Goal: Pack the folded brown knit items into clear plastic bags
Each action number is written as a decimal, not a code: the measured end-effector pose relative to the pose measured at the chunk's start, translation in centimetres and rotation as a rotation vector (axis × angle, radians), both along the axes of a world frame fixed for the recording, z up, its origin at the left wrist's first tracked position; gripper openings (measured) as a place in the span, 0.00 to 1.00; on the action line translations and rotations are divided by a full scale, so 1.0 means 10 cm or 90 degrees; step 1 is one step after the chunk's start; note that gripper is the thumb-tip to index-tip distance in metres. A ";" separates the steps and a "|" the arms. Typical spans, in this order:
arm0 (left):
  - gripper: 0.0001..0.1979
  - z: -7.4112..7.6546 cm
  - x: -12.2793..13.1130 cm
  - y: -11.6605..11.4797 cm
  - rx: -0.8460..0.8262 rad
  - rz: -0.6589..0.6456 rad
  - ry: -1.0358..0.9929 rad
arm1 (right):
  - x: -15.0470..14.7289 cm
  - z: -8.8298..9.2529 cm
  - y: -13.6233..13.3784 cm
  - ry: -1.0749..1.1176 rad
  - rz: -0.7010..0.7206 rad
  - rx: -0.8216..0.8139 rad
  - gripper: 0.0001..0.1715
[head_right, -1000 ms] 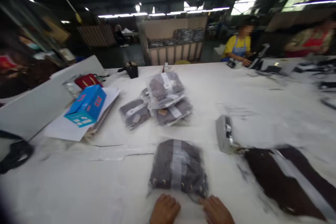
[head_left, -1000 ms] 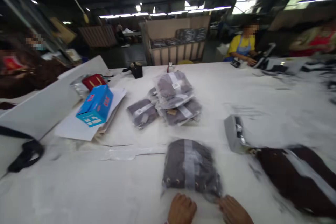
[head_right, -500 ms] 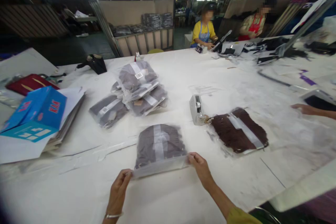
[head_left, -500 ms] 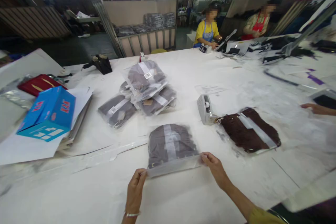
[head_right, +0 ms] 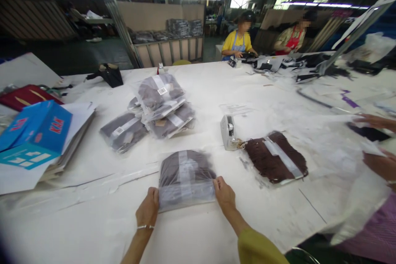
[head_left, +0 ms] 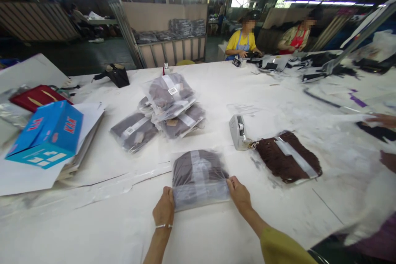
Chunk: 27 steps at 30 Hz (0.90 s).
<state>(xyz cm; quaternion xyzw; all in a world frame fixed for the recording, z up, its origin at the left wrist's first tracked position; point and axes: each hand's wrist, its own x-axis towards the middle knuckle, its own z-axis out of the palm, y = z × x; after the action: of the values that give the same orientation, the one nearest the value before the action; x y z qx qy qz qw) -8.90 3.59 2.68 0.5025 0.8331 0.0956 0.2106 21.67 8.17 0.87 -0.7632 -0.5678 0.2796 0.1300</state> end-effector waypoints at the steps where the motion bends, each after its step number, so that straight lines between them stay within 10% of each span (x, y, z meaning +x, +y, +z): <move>1: 0.16 0.05 0.01 -0.03 0.031 -0.016 0.013 | -0.01 0.00 0.01 -0.015 0.007 -0.007 0.14; 9: 0.26 0.03 0.82 -0.20 0.340 -0.447 0.213 | -0.01 0.02 0.12 -0.033 0.034 0.001 0.10; 12: 0.35 -0.09 0.96 -0.13 0.352 -0.441 0.299 | 0.19 0.15 0.22 -0.001 0.033 0.060 0.03; 19: 0.37 -0.23 0.84 -0.10 0.366 -0.457 0.299 | 0.90 0.68 1.12 0.125 -0.130 0.270 0.24; 27: 0.35 -0.40 0.85 -0.07 0.393 -0.440 0.251 | 1.00 0.50 1.89 0.372 -0.237 0.196 0.18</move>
<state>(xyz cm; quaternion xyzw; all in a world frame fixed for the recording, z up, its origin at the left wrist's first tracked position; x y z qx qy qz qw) -0.44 2.86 -1.35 0.7962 0.5748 0.1657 -0.0902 31.65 27.05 5.83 -0.7130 -0.3938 0.3685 0.4480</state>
